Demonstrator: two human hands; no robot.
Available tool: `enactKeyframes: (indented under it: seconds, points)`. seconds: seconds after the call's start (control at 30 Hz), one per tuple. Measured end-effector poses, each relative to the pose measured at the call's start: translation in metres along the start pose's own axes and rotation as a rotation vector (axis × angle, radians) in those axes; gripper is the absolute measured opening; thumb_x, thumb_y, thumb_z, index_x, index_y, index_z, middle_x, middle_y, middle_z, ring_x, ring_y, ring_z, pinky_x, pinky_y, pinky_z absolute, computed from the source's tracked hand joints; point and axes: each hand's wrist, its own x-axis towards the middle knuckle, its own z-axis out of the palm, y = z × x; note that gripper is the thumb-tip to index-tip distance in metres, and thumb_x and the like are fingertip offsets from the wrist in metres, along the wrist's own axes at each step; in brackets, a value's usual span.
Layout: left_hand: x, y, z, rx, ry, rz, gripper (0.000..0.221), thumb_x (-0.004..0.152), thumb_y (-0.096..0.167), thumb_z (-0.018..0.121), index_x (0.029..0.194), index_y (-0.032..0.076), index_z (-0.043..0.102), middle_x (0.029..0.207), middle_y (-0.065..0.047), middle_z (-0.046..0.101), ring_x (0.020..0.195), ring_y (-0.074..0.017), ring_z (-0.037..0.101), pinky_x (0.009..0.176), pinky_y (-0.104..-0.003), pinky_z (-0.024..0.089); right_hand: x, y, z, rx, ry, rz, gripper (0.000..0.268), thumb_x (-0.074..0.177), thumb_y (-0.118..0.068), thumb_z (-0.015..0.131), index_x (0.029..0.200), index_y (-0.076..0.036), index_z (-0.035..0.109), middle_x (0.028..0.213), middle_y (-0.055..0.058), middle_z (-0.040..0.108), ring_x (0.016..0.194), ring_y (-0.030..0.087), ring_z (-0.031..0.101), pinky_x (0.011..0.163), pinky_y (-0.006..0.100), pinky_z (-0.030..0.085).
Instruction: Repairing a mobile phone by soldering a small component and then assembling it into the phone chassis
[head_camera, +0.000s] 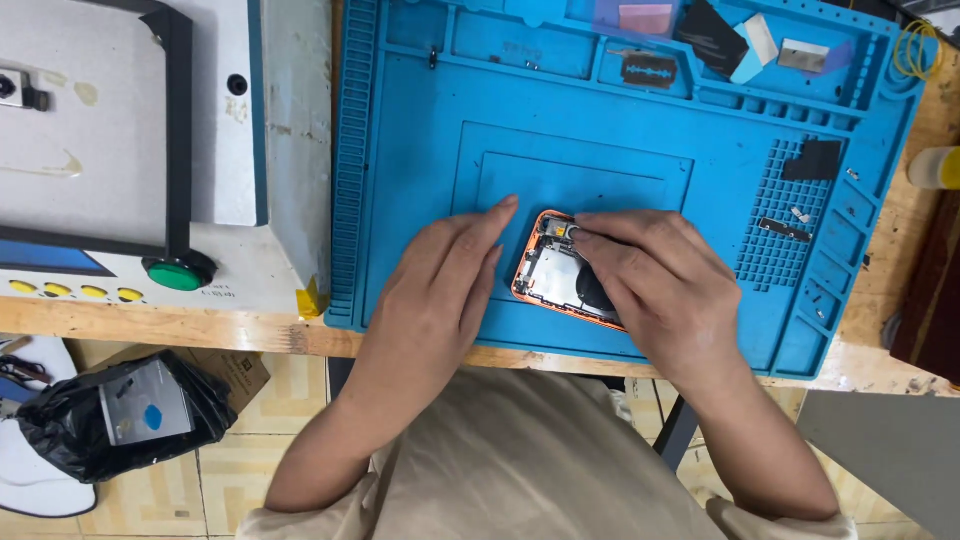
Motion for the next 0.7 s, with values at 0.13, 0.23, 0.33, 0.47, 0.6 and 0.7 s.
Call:
enactKeyframes:
  seconds: [0.13, 0.23, 0.33, 0.47, 0.6, 0.7]
  points:
    - [0.0015, -0.0068, 0.0023, 0.124, -0.035, 0.091, 0.034, 0.089, 0.002, 0.049, 0.121, 0.005, 0.039, 0.098, -0.012, 0.049, 0.086, -0.0233, 0.050, 0.081, -0.034, 0.044, 0.0006, 0.0011, 0.0026, 0.005, -0.012, 0.012, 0.009, 0.083, 0.000, 0.053, 0.089, 0.004, 0.058, 0.094, 0.018, 0.058, 0.083, 0.029, 0.058, 0.073, 0.035, 0.046]
    - [0.0030, -0.0083, 0.0023, 0.128, -0.056, 0.116, 0.034, 0.089, 0.000, 0.049, 0.121, 0.004, 0.039, 0.098, -0.013, 0.048, 0.086, -0.0240, 0.050, 0.079, -0.034, 0.044, 0.0013, 0.0010, 0.0029, -0.006, -0.025, 0.015, 0.009, 0.083, -0.001, 0.052, 0.089, 0.004, 0.058, 0.094, 0.017, 0.058, 0.082, 0.029, 0.057, 0.072, 0.035, 0.046]
    - [0.0042, -0.0086, 0.0027, 0.145, -0.092, 0.127, 0.036, 0.088, 0.001, 0.048, 0.123, 0.005, 0.037, 0.099, -0.013, 0.047, 0.086, -0.0253, 0.049, 0.078, -0.035, 0.044, 0.0046, -0.0002, 0.0021, -0.008, -0.032, 0.006, 0.010, 0.083, 0.000, 0.052, 0.088, 0.004, 0.058, 0.093, 0.018, 0.057, 0.081, 0.029, 0.057, 0.072, 0.035, 0.046]
    - [0.0043, -0.0078, 0.0057, 0.330, -0.124, 0.166, 0.036, 0.088, 0.002, 0.044, 0.123, 0.011, 0.039, 0.099, -0.012, 0.046, 0.082, -0.0255, 0.049, 0.071, -0.036, 0.042, 0.0070, -0.0021, 0.0011, -0.051, -0.058, -0.017, 0.011, 0.082, -0.002, 0.054, 0.090, 0.005, 0.059, 0.094, 0.017, 0.058, 0.082, 0.029, 0.056, 0.074, 0.034, 0.046]
    - [0.0078, -0.0061, 0.0060, 0.423, -0.103, 0.231, 0.031, 0.089, 0.007, 0.048, 0.120, 0.010, 0.044, 0.098, -0.011, 0.046, 0.076, -0.0236, 0.047, 0.063, -0.034, 0.040, 0.0070, -0.0021, 0.0009, -0.064, -0.064, -0.016, 0.011, 0.082, -0.001, 0.055, 0.090, 0.005, 0.059, 0.095, 0.017, 0.058, 0.082, 0.029, 0.056, 0.074, 0.034, 0.046]
    - [0.0088, -0.0060, 0.0061, 0.525, -0.102, 0.283, 0.031, 0.091, 0.008, 0.050, 0.121, 0.010, 0.041, 0.097, -0.010, 0.047, 0.071, -0.0206, 0.045, 0.058, -0.032, 0.038, 0.0064, -0.0019, 0.0011, -0.056, -0.076, -0.006, 0.011, 0.083, -0.001, 0.054, 0.090, 0.004, 0.059, 0.096, 0.017, 0.057, 0.083, 0.029, 0.056, 0.075, 0.034, 0.046]
